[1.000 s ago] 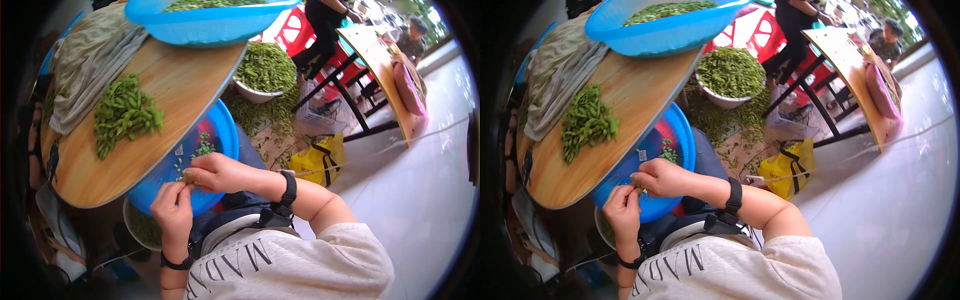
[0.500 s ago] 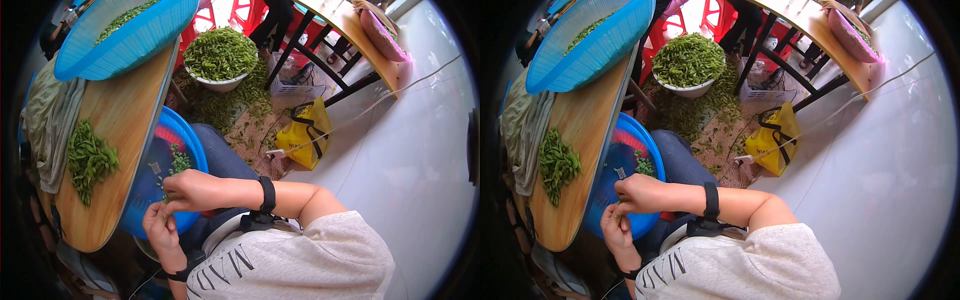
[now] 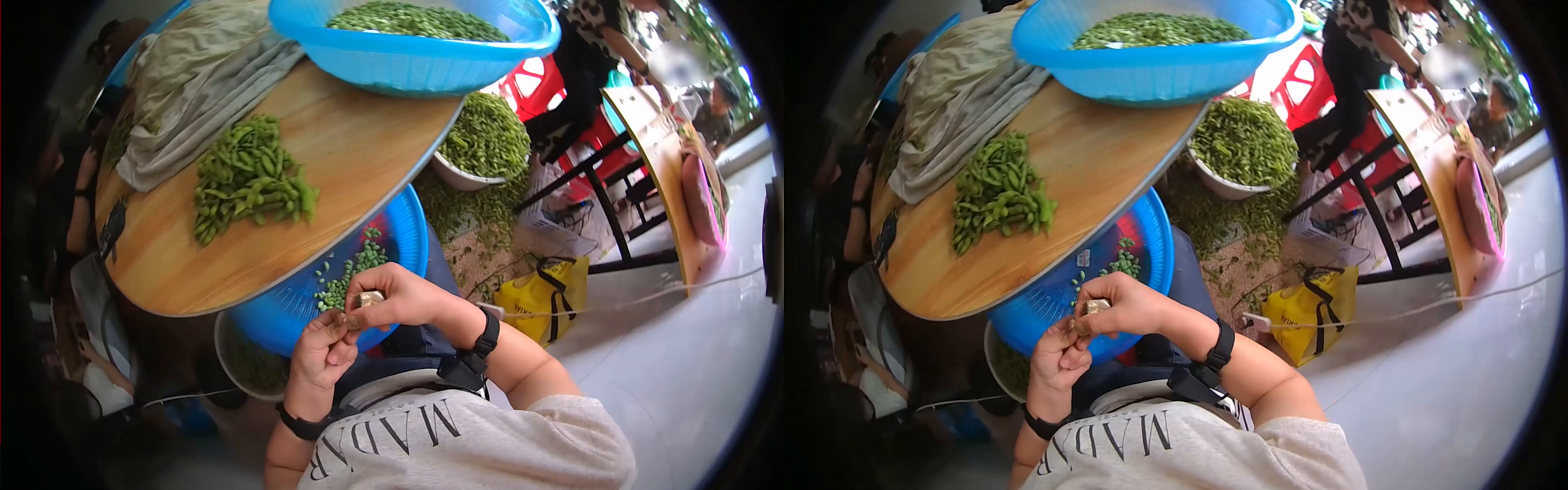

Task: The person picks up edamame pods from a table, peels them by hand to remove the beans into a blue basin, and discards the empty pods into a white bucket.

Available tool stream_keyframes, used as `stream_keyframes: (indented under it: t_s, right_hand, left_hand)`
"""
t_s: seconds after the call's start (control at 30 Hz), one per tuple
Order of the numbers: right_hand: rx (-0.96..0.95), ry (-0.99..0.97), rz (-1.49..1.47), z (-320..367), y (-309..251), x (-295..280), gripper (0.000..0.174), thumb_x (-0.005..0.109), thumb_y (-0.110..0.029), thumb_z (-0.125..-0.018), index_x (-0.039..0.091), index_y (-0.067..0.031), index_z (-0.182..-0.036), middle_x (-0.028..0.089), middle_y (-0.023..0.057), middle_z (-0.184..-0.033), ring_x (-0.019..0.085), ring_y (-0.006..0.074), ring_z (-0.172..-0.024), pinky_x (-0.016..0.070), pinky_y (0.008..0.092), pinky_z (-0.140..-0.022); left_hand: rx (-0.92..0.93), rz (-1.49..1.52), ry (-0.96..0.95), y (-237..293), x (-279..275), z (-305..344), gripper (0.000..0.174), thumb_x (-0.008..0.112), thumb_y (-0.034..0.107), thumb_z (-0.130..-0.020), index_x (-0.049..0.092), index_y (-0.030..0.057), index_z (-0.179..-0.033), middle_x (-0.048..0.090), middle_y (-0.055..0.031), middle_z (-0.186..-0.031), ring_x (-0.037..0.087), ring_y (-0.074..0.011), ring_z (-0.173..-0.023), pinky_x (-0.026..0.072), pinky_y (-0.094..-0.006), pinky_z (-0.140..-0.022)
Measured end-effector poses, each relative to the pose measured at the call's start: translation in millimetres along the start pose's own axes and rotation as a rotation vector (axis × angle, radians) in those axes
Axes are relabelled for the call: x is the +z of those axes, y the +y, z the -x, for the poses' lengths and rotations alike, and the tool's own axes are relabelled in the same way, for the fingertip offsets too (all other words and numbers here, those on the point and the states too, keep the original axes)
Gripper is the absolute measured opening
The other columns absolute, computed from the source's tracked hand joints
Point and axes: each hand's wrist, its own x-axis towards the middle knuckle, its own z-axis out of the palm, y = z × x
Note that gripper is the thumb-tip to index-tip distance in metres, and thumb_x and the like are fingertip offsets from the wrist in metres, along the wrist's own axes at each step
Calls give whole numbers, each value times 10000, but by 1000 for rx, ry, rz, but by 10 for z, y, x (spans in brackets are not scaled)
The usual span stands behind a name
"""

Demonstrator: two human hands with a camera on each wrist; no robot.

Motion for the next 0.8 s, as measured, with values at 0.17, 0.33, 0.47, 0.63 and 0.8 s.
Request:
stream_keyframes:
  t_s: [0.17,0.33,0.47,0.63,0.8]
  right_hand:
    - [-122,28,356,-183,5,109,189,676,-160,-684,603,-3,-761,591,73,-637,561,182,-542,444,311,-517]
    - [-164,-44,831,-320,-76,234,210,655,-123,-681,613,1,-845,598,144,-703,594,299,-647,474,337,-583]
    - [-159,-2,982,-394,-95,370,210,640,-99,-676,617,-2,-861,599,162,-766,586,340,-663,482,360,-595]
    - [-487,181,939,-348,-299,346,204,664,-54,-681,616,6,-871,571,139,-756,580,303,-626,479,364,-568]
    - [-533,641,1138,-741,-585,32,233,688,-75,-694,624,13,-900,549,131,-724,563,281,-600,451,338,-543]
  left_hand:
    - [111,-68,111,42,-72,63,48,561,69,-836,575,26,-820,564,-105,-687,378,-81,-413,295,-185,-379]
    - [198,-72,175,51,-207,108,47,545,39,-825,573,4,-836,563,-85,-662,378,-88,-409,293,-192,-385]
    - [339,-188,285,36,-224,133,43,553,49,-828,572,10,-826,552,-51,-650,399,-81,-421,298,-201,-386]
    - [802,-810,721,310,-542,410,53,595,56,-828,558,46,-792,505,32,-626,410,-24,-474,312,-184,-411]
    - [881,-897,985,605,-1206,687,59,601,26,-812,543,25,-811,512,15,-638,419,-32,-478,306,-180,-415]
